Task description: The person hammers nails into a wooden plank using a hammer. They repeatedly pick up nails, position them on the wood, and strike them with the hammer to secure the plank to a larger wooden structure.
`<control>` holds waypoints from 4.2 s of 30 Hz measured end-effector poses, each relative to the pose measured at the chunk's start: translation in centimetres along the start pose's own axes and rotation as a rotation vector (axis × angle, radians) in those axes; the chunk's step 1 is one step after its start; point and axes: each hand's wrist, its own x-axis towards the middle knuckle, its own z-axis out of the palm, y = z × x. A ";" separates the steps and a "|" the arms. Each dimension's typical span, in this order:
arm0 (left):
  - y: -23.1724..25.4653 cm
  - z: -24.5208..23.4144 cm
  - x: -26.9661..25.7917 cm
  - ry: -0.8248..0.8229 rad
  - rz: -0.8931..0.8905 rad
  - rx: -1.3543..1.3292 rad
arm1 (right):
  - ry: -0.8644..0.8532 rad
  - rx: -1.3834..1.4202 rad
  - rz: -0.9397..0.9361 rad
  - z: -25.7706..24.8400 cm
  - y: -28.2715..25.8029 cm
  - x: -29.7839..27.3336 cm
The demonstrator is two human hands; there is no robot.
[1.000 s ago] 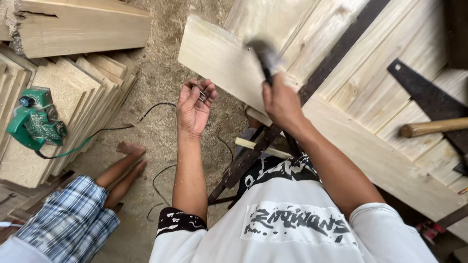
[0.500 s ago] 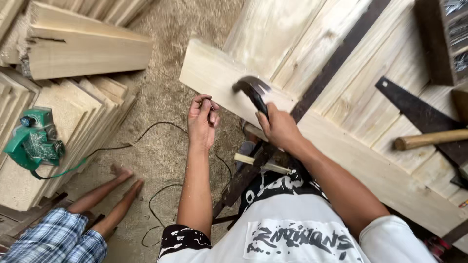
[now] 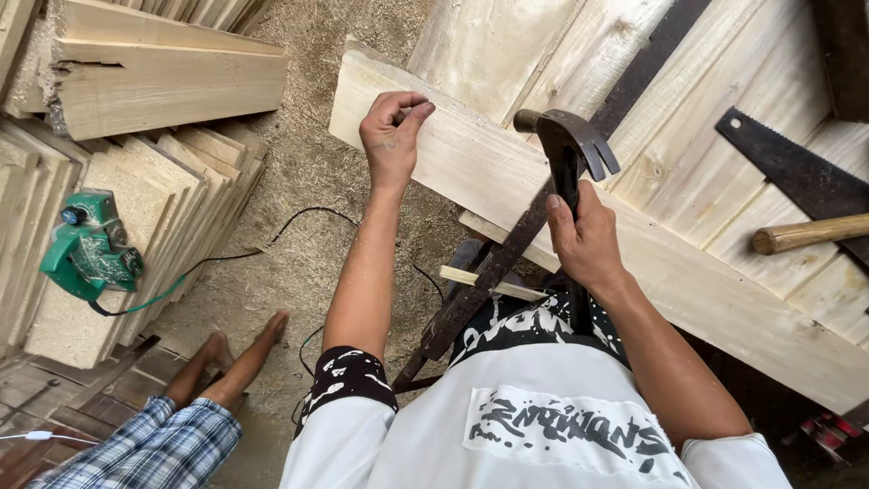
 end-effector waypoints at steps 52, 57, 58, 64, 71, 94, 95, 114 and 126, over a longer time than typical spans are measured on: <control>-0.3 0.2 -0.1 -0.068 0.164 0.309 | 0.089 0.185 -0.489 1.8 -5.8 5.3; -0.3 -1.8 -3.1 -0.003 0.120 0.408 | -0.180 -0.093 -0.065 5.6 -4.7 7.1; 0.0 -2.6 -4.5 -0.011 0.103 0.456 | -0.275 -0.154 0.026 5.9 -4.8 7.5; -0.4 -1.9 -2.5 -0.070 -0.017 0.444 | 0.089 0.163 -0.368 2.8 -4.5 6.6; 0.7 -2.3 -2.5 -0.068 0.096 0.460 | -0.230 -0.161 0.010 6.8 -3.3 6.9; -1.6 -4.7 -5.5 0.293 -0.401 -0.740 | -0.410 -0.256 0.007 7.0 -3.1 7.4; -1.0 -5.3 -6.6 0.339 -0.462 -0.816 | -0.382 -0.283 -0.047 6.6 -3.4 7.3; 3.5 -2.9 -7.0 0.108 -0.474 -0.577 | -0.200 0.019 0.159 -1.9 -1.0 1.1; 2.7 1.0 -3.9 -0.189 -0.036 -0.020 | -0.069 0.107 0.103 -4.4 1.4 -1.8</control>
